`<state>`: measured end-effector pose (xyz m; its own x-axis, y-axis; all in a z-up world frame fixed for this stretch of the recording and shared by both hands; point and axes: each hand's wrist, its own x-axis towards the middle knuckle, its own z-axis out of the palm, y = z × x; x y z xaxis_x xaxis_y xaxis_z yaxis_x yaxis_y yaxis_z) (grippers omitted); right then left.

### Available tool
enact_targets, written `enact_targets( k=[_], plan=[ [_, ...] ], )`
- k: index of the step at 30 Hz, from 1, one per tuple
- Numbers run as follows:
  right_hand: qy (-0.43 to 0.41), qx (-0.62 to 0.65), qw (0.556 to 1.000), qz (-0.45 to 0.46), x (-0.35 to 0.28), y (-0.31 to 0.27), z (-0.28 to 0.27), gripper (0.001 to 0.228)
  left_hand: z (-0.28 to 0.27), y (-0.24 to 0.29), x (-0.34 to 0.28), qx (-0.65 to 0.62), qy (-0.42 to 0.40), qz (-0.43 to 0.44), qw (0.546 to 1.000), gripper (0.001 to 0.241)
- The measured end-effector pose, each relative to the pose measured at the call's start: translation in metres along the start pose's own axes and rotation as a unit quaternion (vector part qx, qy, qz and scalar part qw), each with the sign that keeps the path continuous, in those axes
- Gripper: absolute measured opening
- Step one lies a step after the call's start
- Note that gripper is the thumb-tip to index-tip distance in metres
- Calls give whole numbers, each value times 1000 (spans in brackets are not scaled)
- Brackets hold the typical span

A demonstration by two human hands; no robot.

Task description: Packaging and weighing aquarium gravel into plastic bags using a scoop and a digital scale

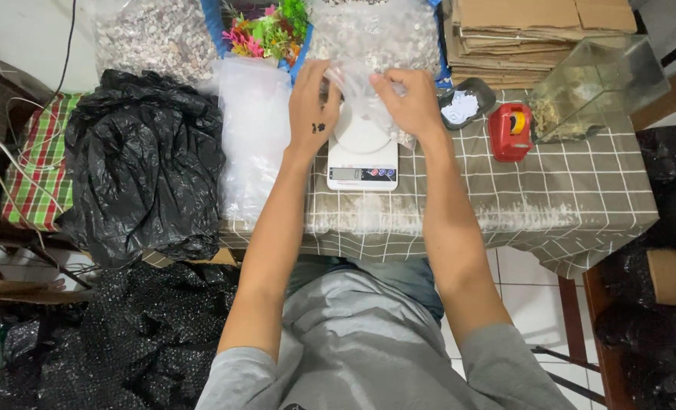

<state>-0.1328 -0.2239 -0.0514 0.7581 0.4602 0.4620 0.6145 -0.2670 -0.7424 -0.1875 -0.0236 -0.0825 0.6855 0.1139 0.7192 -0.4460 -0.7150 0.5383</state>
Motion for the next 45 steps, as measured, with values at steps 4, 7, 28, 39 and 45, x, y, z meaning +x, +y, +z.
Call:
enact_targets(
  k=[4,7,28,39,45],
  plan=[
    [4,10,999,-40,1,-2,1,58,-9,14,5,-32,32,19,999,25],
    [-18,21,1000,-5,0,-4,3,58,-13,25,8,-143,35,-107,983,29],
    [142,6,989,-34,2,7,2,54,-4,28,4,-277,48,-203,938,30],
    [214,34,975,-55,2,0,9,43,1,29,3,-34,30,120,992,16],
    [179,77,977,-83,7,44,12,45,-11,23,13,-120,218,41,968,14]
  ],
)
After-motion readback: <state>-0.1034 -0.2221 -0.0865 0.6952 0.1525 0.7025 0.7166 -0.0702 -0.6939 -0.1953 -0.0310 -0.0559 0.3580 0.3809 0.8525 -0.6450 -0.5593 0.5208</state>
